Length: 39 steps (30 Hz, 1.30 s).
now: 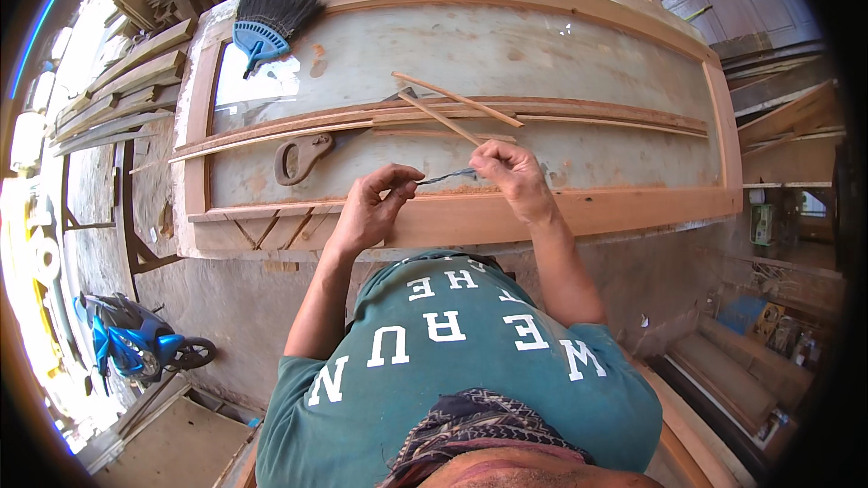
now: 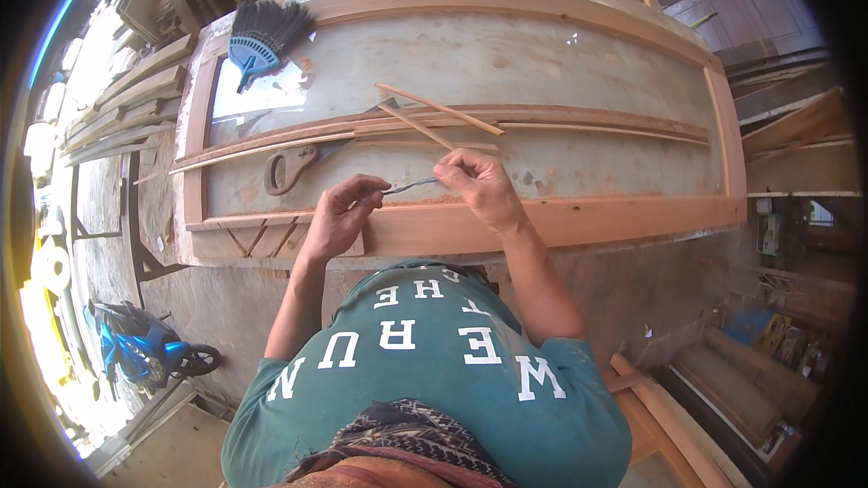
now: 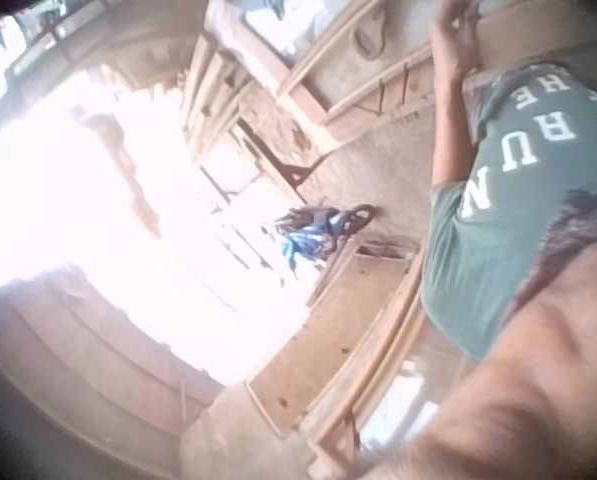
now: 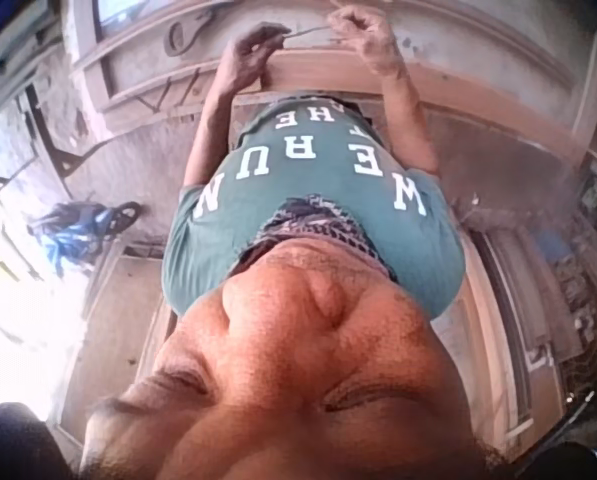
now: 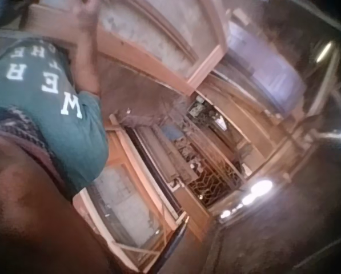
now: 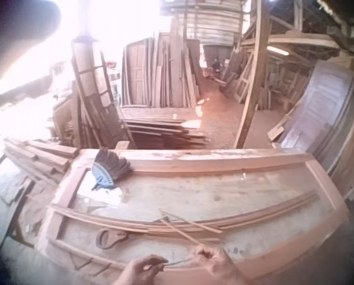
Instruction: The person bundles several thin wooden sticks together using a wire tie. They then move the bundle to a different area of the workshop and place it against a green cabinet. The person returns to the workbench, picks up a metal ruler, and walks through the workshop carrying the ruler.
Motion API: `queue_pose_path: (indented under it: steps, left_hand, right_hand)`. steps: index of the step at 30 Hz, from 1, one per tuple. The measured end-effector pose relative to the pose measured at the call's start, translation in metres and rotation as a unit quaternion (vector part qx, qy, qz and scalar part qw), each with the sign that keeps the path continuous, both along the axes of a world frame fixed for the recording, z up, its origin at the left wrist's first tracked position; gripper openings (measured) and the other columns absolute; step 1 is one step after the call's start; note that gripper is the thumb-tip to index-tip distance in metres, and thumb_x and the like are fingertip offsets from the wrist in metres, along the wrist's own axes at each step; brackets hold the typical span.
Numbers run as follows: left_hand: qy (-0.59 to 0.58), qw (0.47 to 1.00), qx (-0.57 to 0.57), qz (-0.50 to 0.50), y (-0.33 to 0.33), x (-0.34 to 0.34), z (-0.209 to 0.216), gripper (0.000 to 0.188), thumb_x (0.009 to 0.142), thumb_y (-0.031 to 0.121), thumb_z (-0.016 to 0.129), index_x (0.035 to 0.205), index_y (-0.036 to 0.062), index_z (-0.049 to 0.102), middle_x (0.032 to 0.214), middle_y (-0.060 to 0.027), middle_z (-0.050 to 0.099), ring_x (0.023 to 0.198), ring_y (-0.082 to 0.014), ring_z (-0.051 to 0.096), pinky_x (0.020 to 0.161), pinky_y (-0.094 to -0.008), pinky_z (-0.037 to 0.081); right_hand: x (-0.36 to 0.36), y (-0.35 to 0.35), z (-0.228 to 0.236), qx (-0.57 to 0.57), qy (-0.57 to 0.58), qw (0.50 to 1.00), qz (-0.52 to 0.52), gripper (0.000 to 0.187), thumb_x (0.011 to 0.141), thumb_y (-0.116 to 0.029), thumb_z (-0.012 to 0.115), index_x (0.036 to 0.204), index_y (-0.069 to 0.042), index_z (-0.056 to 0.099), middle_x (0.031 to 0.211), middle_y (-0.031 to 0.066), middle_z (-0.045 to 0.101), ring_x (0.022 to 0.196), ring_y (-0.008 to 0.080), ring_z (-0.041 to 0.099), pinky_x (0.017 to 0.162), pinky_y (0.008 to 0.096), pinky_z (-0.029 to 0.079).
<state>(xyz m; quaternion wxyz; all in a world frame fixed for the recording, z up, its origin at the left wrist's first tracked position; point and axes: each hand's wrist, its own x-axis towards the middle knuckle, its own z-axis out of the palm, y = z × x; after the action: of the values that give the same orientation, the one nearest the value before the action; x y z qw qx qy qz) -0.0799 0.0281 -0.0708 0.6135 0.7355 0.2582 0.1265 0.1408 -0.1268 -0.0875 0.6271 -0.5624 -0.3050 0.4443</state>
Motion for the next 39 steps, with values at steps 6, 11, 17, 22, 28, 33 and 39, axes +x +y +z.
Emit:
queue_pose_path:
  steps: [6, 11, 17, 22, 28, 33, 39]
  left_hand:
    - [0.014, 1.000, -0.012, 0.021, 0.010, 0.002, -0.013, 0.014, 0.102, 0.002, 0.065, 0.115, 0.0016, 0.070, 0.098, -0.0016, 0.069, 0.092, -0.0095, 0.062, 0.085, -0.0284, 0.052]
    - [-0.033, 0.992, 0.054, 0.111, 0.046, -0.007, -0.037, 0.017, 0.099, -0.005, 0.062, 0.115, 0.0021, 0.066, 0.091, -0.0029, 0.068, 0.088, -0.0099, 0.062, 0.082, -0.0276, 0.052]
    - [-0.014, 0.992, 0.037, 0.118, 0.075, -0.032, -0.033, 0.017, 0.100, -0.005, 0.061, 0.115, 0.0023, 0.066, 0.090, -0.0006, 0.065, 0.086, -0.0087, 0.059, 0.081, -0.0256, 0.050]
    - [0.093, 0.995, -0.003, -0.023, 0.053, -0.028, -0.044, 0.019, 0.097, -0.006, 0.062, 0.114, 0.0002, 0.067, 0.093, -0.0056, 0.071, 0.091, -0.0139, 0.068, 0.087, -0.0316, 0.055]
    - [0.159, 0.980, 0.023, -0.121, 0.010, -0.001, -0.045, 0.020, 0.097, 0.004, 0.066, 0.116, -0.0003, 0.069, 0.099, -0.0134, 0.075, 0.097, -0.0246, 0.074, 0.088, -0.0376, 0.057]
    - [0.138, 0.974, 0.152, -0.097, 0.017, 0.013, -0.056, 0.027, 0.094, 0.010, 0.072, 0.119, 0.0015, 0.070, 0.109, -0.0183, 0.073, 0.105, -0.0325, 0.072, 0.093, -0.0424, 0.056]
    - [0.165, 0.944, 0.286, -0.022, 0.047, 0.037, -0.074, 0.041, 0.092, 0.013, 0.076, 0.130, 0.0051, 0.064, 0.131, -0.0190, 0.062, 0.129, -0.0397, 0.055, 0.109, -0.0473, 0.045]
  right_hand:
    - [0.026, -0.026, -0.004, -0.083, -0.057, 0.994, 0.046, 0.022, 0.104, -0.018, 0.070, 0.085, -0.006, 0.069, 0.074, -0.0076, 0.056, 0.070, 0.0033, 0.046, 0.064, 0.0236, 0.038]
    - [0.052, -0.060, -0.012, -0.058, 0.026, 0.996, 0.061, 0.027, 0.106, -0.022, 0.066, 0.084, -0.007, 0.064, 0.071, -0.0031, 0.058, 0.068, 0.0079, 0.055, 0.072, 0.0269, 0.049]
    - [0.096, -0.099, -0.028, 0.012, 0.134, 0.990, -0.051, 0.032, 0.109, -0.027, 0.061, 0.080, -0.012, 0.058, 0.071, -0.0006, 0.058, 0.072, 0.0139, 0.061, 0.078, 0.0338, 0.053]
    - [0.084, -0.084, -0.021, 0.089, 0.232, 0.935, -0.252, 0.029, 0.107, -0.024, 0.062, 0.081, -0.012, 0.057, 0.075, 0.0009, 0.058, 0.075, 0.0169, 0.060, 0.081, 0.0381, 0.055]
    - [0.093, -0.079, -0.011, 0.232, 0.319, 0.883, -0.255, 0.026, 0.106, -0.025, 0.063, 0.083, -0.014, 0.057, 0.076, -0.0011, 0.049, 0.069, 0.0147, 0.053, 0.079, 0.0393, 0.055]
    - [0.100, -0.067, -0.009, -0.004, -0.005, 0.969, -0.246, 0.012, 0.103, -0.020, 0.068, 0.099, -0.012, 0.060, 0.076, -0.0049, 0.050, 0.057, 0.0094, 0.045, 0.055, 0.0239, 0.044]
    - [0.047, 0.002, -0.068, -0.305, -0.486, 0.817, -0.053, 0.038, 0.093, -0.031, 0.079, 0.112, -0.006, 0.060, 0.096, 0.0196, 0.075, 0.094, 0.0367, 0.075, 0.077, 0.0483, 0.060]
